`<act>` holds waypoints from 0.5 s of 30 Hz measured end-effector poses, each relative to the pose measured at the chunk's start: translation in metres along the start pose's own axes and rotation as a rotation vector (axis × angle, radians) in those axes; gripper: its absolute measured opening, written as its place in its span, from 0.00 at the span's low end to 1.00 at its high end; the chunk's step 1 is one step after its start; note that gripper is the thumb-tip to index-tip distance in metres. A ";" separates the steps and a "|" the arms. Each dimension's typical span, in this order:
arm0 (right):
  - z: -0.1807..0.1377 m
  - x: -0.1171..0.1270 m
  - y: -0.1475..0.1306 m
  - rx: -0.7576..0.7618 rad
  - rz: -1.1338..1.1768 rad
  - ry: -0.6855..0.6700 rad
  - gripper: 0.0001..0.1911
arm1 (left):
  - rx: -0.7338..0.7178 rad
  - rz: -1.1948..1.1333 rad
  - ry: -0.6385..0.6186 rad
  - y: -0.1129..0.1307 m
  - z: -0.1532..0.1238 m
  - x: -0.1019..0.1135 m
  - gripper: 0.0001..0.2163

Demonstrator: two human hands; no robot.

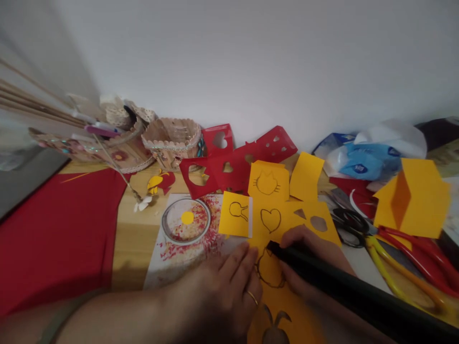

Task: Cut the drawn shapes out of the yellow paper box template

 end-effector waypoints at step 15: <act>0.000 0.000 0.006 0.203 -0.151 -0.034 0.12 | 0.016 -0.011 -0.040 -0.001 -0.001 0.000 0.13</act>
Point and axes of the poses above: each hand's wrist, its own z-axis towards the middle knuckle, its own x-axis out of the back of the hand, y = z × x, the point moved 3 cm from there along z, towards the middle knuckle, and after that the axes turned 11 degrees about -y, right-handed, at the moved point
